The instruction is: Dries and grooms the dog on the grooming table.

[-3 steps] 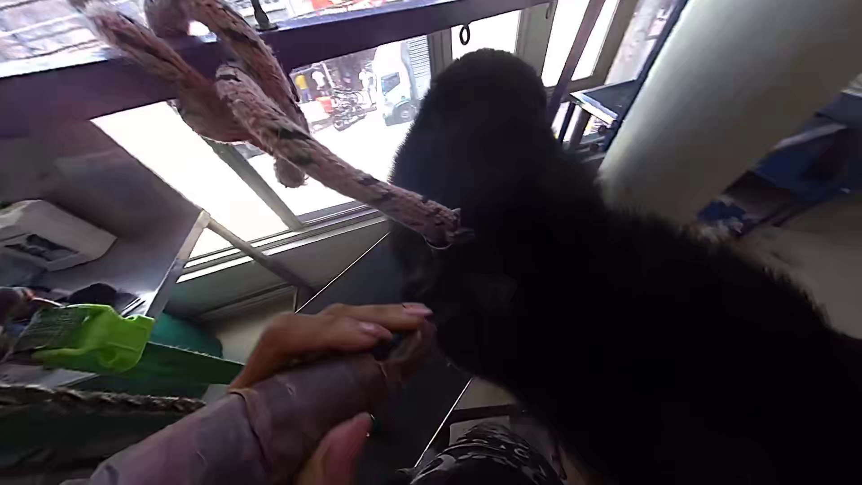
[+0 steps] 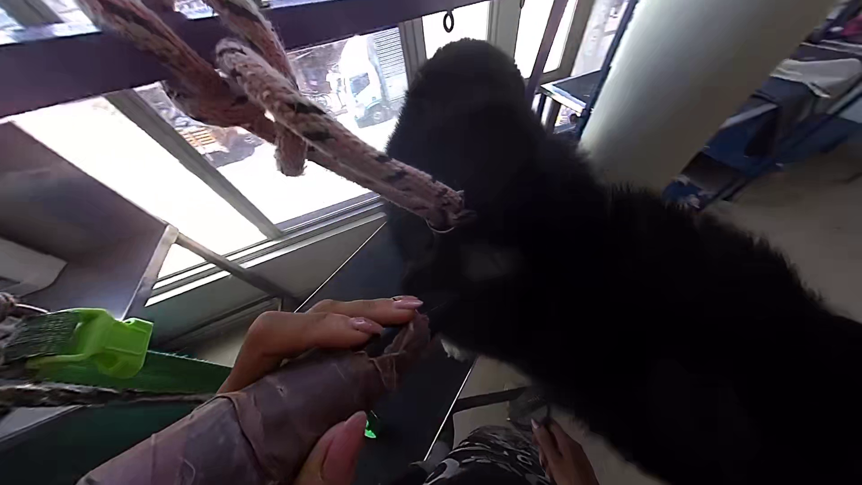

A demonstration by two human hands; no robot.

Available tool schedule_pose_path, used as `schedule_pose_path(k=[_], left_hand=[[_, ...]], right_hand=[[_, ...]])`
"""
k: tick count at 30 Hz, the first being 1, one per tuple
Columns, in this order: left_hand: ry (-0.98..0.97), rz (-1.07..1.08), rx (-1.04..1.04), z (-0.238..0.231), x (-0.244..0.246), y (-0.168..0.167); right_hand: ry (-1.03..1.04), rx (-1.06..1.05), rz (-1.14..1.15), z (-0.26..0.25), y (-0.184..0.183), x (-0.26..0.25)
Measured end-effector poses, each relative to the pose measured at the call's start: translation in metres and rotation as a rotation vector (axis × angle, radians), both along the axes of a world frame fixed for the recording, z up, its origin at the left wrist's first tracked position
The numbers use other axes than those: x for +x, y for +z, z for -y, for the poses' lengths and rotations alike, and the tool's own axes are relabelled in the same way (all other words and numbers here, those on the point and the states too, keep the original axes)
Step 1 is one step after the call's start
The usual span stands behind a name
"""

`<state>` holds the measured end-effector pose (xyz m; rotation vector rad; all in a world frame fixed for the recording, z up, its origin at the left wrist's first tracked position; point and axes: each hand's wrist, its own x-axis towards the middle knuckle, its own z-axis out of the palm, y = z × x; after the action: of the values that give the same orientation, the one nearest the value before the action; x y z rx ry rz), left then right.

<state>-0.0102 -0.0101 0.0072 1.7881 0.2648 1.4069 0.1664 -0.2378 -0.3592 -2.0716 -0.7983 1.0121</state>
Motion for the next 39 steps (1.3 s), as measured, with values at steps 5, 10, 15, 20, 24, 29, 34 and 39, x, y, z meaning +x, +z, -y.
schedule_pose_path(k=[5,10,15,20,24,29,34,39], left_hand=[[-0.296,-0.025,0.18,-0.038,-0.03,-0.022],[-0.331,-0.059,0.261,-0.037,-0.036,-0.005],[-0.339,0.041,0.187,-0.028,-0.044,0.001],[-0.374,-0.017,0.205,-0.024,-0.066,0.006],[-0.552,-0.003,0.131,-0.024,-0.096,0.007],[-0.602,-0.008,0.108,-0.028,-0.141,-0.006],[-0.714,0.038,0.147,-0.053,-0.159,-0.013],[-0.724,0.071,0.189,-0.073,-0.151,-0.015]], right_hand=[[0.098,0.18,0.172,-0.012,0.049,-0.072],[0.085,0.47,0.246,-0.027,0.109,-0.087],[0.089,0.553,0.287,-0.052,0.117,-0.082],[-0.04,0.694,0.37,-0.095,0.142,-0.103],[-0.38,0.9,0.277,-0.164,0.205,-0.09],[-0.744,0.774,0.227,-0.19,0.121,-0.142],[-0.824,0.818,0.27,-0.185,0.149,-0.183],[-0.645,0.993,0.968,-0.184,0.155,-0.174]])
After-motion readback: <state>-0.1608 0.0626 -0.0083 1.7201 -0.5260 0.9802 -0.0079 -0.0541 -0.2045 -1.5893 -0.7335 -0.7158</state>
